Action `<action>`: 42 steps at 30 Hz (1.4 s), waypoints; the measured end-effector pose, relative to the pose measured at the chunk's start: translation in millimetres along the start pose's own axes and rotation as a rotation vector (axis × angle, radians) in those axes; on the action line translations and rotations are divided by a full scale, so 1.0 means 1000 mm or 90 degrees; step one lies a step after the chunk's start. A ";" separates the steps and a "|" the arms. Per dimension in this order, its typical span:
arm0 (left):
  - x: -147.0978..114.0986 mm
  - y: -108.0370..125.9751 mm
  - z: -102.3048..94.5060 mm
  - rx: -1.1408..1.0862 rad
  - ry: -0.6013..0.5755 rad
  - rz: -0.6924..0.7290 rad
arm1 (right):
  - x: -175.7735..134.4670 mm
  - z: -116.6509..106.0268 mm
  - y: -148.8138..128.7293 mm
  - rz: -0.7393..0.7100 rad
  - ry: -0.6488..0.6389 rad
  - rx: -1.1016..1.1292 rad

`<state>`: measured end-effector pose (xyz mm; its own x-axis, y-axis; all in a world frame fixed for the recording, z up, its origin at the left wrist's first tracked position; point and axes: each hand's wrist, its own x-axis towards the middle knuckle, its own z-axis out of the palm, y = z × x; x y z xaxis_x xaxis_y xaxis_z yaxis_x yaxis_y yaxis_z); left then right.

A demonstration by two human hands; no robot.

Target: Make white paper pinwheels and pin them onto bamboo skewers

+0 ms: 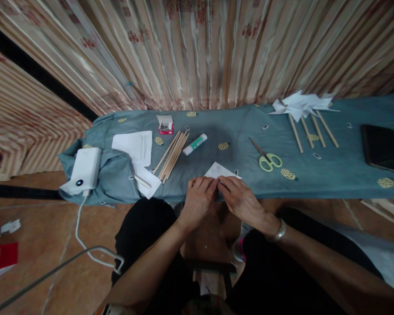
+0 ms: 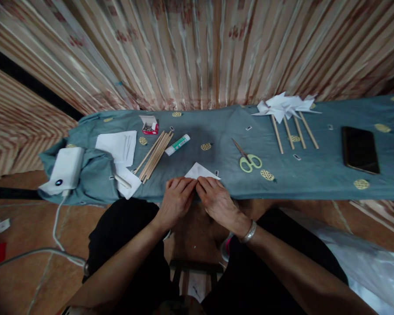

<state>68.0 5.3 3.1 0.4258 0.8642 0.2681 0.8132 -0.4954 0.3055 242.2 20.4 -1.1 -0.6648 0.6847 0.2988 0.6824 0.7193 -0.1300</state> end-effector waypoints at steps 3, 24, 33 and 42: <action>-0.009 -0.002 0.004 0.019 -0.008 0.002 | -0.003 0.001 0.000 0.005 -0.020 0.002; -0.042 -0.028 -0.012 0.105 -0.069 -0.037 | -0.051 -0.005 0.036 0.058 0.039 -0.067; -0.046 -0.026 -0.011 0.096 -0.042 -0.054 | -0.029 -0.015 0.051 0.219 0.083 0.106; -0.047 -0.025 -0.007 0.081 -0.032 -0.070 | 0.014 -0.003 0.046 0.304 0.030 0.265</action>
<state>24.8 -23.4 -10.4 0.3479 0.9177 0.1918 0.8986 -0.3847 0.2109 264.9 62.6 -0.4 -0.2961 0.9422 0.1566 0.7190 0.3278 -0.6128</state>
